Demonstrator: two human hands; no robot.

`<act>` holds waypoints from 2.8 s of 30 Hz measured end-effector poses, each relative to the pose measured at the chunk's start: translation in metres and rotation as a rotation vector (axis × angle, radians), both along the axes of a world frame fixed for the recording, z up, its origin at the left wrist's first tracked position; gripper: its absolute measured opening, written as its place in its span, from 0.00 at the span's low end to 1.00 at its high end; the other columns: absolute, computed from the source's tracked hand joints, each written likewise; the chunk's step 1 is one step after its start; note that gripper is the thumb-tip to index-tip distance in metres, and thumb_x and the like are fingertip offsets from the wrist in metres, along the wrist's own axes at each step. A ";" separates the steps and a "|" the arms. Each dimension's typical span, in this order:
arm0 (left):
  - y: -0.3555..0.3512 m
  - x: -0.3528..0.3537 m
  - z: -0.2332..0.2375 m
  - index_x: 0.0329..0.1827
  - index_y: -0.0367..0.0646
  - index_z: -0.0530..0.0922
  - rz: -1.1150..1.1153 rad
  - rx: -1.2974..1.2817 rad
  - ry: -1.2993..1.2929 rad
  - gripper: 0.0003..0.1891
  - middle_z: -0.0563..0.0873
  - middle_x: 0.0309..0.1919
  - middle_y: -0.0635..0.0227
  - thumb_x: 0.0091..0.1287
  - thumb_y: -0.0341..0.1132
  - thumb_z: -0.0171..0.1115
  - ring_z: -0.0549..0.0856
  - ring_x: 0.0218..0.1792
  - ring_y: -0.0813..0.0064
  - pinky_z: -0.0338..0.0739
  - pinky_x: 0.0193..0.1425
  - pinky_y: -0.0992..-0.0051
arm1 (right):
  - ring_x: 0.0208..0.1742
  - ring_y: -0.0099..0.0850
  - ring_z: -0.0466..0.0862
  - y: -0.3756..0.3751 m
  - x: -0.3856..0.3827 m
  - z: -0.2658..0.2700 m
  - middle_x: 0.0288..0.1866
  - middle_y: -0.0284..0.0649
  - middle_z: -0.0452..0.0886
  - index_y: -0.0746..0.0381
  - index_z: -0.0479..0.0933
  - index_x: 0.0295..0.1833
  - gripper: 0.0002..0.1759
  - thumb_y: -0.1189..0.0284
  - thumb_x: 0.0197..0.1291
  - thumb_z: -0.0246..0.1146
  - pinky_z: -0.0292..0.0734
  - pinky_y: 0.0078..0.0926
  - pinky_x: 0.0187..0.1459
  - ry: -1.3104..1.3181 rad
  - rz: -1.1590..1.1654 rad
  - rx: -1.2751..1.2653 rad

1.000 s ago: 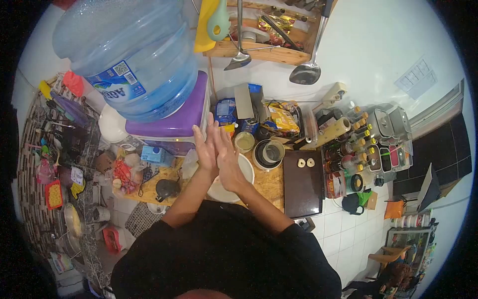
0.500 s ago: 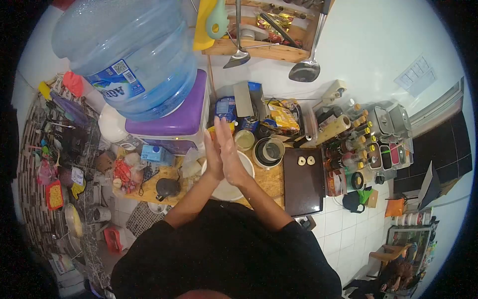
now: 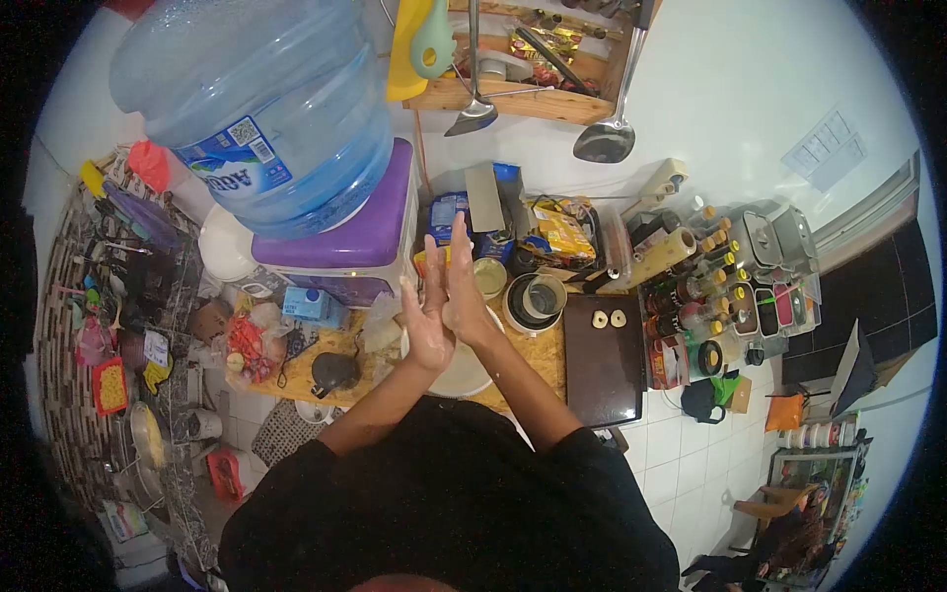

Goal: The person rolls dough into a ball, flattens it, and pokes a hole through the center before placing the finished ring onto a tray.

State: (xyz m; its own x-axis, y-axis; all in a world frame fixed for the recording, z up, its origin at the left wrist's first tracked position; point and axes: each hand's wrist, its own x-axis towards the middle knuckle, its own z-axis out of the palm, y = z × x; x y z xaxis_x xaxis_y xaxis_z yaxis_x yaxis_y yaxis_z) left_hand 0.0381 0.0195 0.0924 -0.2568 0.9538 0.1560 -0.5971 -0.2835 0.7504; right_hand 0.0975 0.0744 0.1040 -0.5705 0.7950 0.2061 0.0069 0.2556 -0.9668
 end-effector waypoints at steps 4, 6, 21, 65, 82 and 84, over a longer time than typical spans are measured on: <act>0.018 -0.002 -0.022 0.88 0.57 0.43 -0.008 -0.028 -0.178 0.39 0.48 0.86 0.71 0.80 0.67 0.28 0.49 0.85 0.69 0.44 0.86 0.57 | 0.87 0.54 0.30 -0.013 -0.002 0.007 0.89 0.53 0.30 0.61 0.35 0.86 0.47 0.38 0.77 0.24 0.28 0.50 0.82 0.026 0.011 0.154; 0.022 -0.008 -0.013 0.87 0.60 0.48 -0.031 0.000 -0.259 0.41 0.50 0.85 0.73 0.77 0.71 0.35 0.53 0.84 0.69 0.53 0.83 0.52 | 0.87 0.59 0.31 -0.022 0.002 0.008 0.88 0.55 0.31 0.57 0.40 0.87 0.47 0.35 0.75 0.25 0.28 0.64 0.79 -0.010 0.036 0.336; 0.010 0.003 -0.008 0.88 0.60 0.40 -0.071 -0.137 -0.186 0.44 0.45 0.87 0.70 0.75 0.74 0.28 0.47 0.85 0.67 0.41 0.86 0.63 | 0.88 0.40 0.31 0.000 0.006 0.013 0.90 0.46 0.31 0.55 0.34 0.87 0.56 0.26 0.67 0.22 0.31 0.42 0.83 0.283 0.105 -0.276; 0.034 -0.018 0.008 0.87 0.71 0.41 -0.062 -0.089 -0.249 0.44 0.44 0.87 0.72 0.71 0.78 0.28 0.50 0.85 0.62 0.47 0.84 0.51 | 0.87 0.40 0.22 -0.021 0.008 0.008 0.89 0.44 0.25 0.59 0.30 0.86 0.57 0.26 0.67 0.18 0.19 0.46 0.81 0.017 0.049 0.131; 0.033 -0.003 -0.022 0.88 0.64 0.40 -0.075 -0.123 -0.216 0.45 0.45 0.87 0.72 0.73 0.77 0.30 0.50 0.85 0.67 0.46 0.85 0.54 | 0.88 0.41 0.27 -0.009 0.009 0.011 0.90 0.46 0.31 0.59 0.36 0.87 0.59 0.25 0.65 0.18 0.21 0.47 0.82 -0.019 0.015 0.096; 0.036 -0.013 -0.004 0.87 0.70 0.40 -0.085 -0.179 -0.378 0.48 0.46 0.86 0.73 0.69 0.81 0.33 0.52 0.84 0.69 0.52 0.83 0.50 | 0.88 0.48 0.28 -0.018 0.017 0.002 0.89 0.50 0.31 0.55 0.40 0.87 0.55 0.27 0.67 0.19 0.22 0.53 0.81 -0.071 0.015 0.110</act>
